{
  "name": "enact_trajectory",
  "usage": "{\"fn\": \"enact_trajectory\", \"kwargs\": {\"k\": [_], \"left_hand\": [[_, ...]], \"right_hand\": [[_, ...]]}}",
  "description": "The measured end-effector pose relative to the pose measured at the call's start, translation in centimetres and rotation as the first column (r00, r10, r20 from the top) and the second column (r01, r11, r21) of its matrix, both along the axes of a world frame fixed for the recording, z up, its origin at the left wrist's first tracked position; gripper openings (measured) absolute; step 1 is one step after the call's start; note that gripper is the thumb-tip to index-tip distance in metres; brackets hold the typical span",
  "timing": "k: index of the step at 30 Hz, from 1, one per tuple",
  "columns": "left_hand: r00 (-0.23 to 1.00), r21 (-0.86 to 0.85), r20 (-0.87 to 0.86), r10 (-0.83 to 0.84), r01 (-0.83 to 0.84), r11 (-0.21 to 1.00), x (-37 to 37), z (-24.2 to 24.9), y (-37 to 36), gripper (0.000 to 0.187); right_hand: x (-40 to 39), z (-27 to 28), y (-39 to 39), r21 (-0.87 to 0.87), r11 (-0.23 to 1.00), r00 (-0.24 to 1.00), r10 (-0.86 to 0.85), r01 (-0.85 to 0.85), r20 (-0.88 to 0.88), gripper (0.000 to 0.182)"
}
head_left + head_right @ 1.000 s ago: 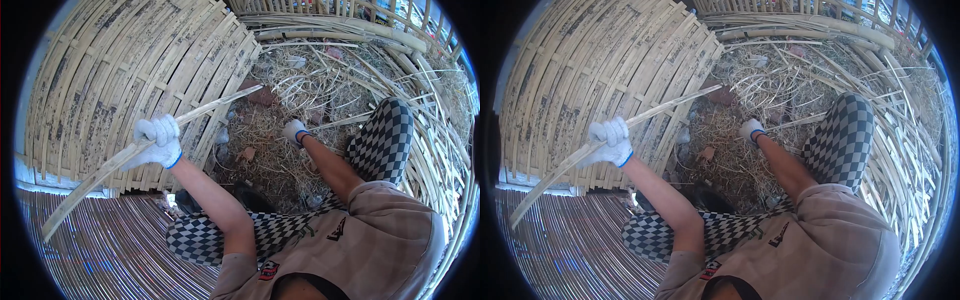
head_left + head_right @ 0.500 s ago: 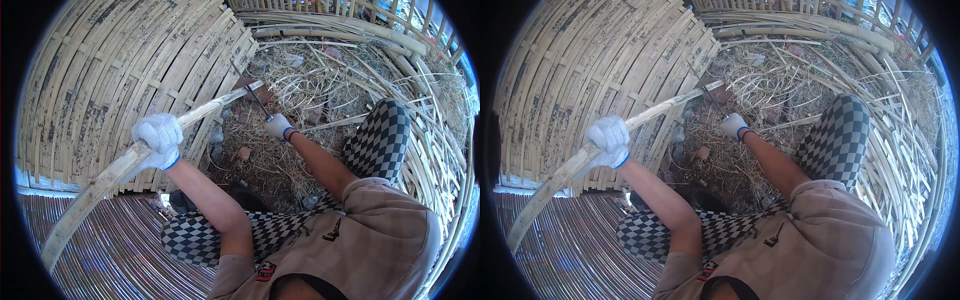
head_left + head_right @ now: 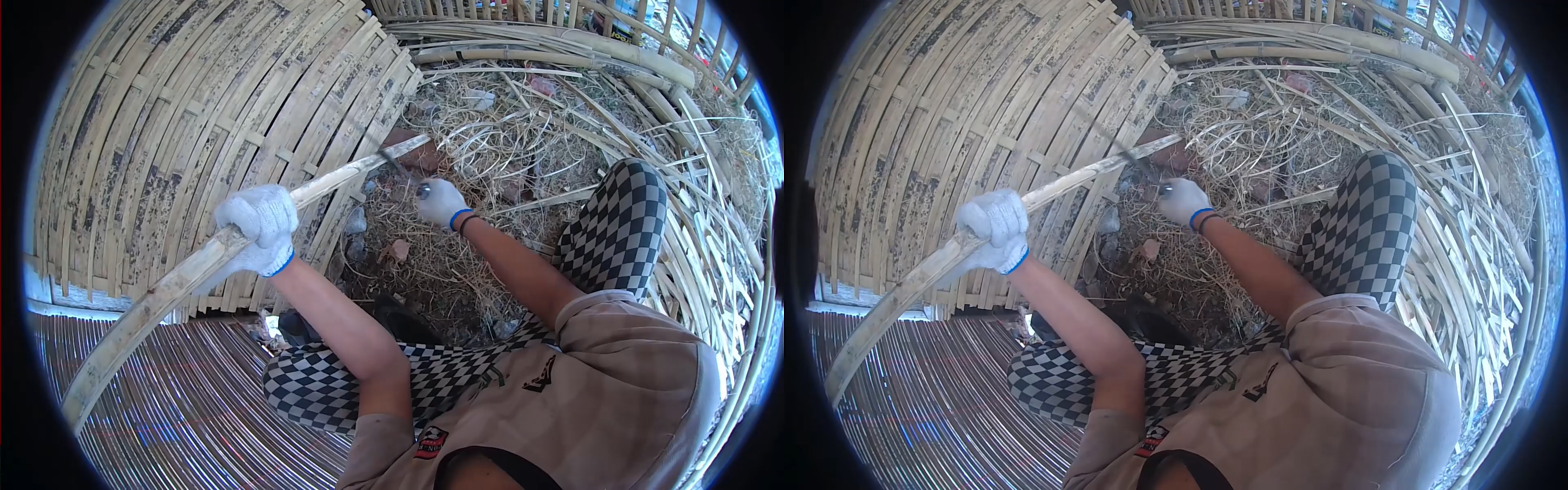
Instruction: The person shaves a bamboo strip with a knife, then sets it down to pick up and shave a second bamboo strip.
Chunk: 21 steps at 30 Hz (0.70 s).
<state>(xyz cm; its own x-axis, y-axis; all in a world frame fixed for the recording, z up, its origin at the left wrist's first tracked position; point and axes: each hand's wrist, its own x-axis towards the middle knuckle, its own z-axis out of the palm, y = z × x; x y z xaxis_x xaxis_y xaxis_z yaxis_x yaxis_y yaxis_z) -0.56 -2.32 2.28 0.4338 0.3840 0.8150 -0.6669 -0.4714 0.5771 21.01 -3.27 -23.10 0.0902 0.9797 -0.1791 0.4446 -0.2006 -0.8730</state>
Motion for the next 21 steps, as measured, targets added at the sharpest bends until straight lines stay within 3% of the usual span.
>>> {"fn": "enact_trajectory", "kwargs": {"k": [1,2,4,8,9,10,11,14,18,19,21], "left_hand": [[1.000,-0.001,0.003,-0.001,0.001,1.000,0.0,0.0,-0.1,0.074],[1.000,0.013,-0.006,0.008,-0.008,1.000,0.0,0.0,-0.4,0.074],[1.000,0.054,-0.024,0.005,-0.003,0.999,0.2,0.2,-0.1,0.073],[0.999,0.026,-0.031,0.012,-0.011,1.000,1.3,-0.1,-0.1,0.072],[1.000,0.019,-0.028,0.013,-0.012,1.000,1.3,-0.1,0.1,0.072],[1.000,0.016,-0.025,0.013,-0.013,1.000,1.3,0.1,0.2,0.072],[0.999,0.037,-0.042,-0.026,0.027,0.999,1.6,0.7,0.1,0.072],[0.998,0.077,-0.049,-0.048,0.051,0.996,1.8,1.0,0.3,0.074],[0.999,0.016,-0.003,-0.045,0.045,0.999,-0.5,-0.2,0.8,0.085],[0.999,0.017,0.011,-0.045,0.045,0.999,-1.2,-0.1,1.2,0.086],[0.999,0.005,0.033,-0.039,0.039,0.999,-1.7,-0.8,0.8,0.086]], "right_hand": [[1.0,-4.8,1.6,-0.019,0.935,0.837,0.326,-0.354,0.440,0.029],[2.1,-9.8,3.0,-0.190,0.764,0.403,0.513,-0.617,0.758,0.019],[3.3,-14.3,1.3,-0.072,0.829,0.441,0.366,-0.555,0.819,0.015],[-0.5,-10.2,1.3,0.000,0.853,0.541,0.331,-0.521,0.773,0.015],[-0.4,-7.5,1.1,-0.007,0.929,0.789,0.317,-0.369,0.526,0.018],[0.3,-3.5,0.6,-0.066,0.975,0.947,0.222,-0.213,0.230,0.021],[0.8,-1.4,0.5,-0.170,0.983,0.996,0.058,-0.070,-0.074,0.024],[-0.2,-3.6,0.9,0.067,0.997,0.991,-0.025,0.034,-0.133,0.024],[1.0,-9.6,1.5,-0.151,0.976,0.948,0.194,-0.160,0.252,0.021],[0.8,-11.3,2.5,0.016,0.828,0.601,0.393,-0.561,0.696,0.018],[0.5,-9.0,2.6,-0.104,0.874,0.697,0.445,-0.474,0.562,0.032]]}}
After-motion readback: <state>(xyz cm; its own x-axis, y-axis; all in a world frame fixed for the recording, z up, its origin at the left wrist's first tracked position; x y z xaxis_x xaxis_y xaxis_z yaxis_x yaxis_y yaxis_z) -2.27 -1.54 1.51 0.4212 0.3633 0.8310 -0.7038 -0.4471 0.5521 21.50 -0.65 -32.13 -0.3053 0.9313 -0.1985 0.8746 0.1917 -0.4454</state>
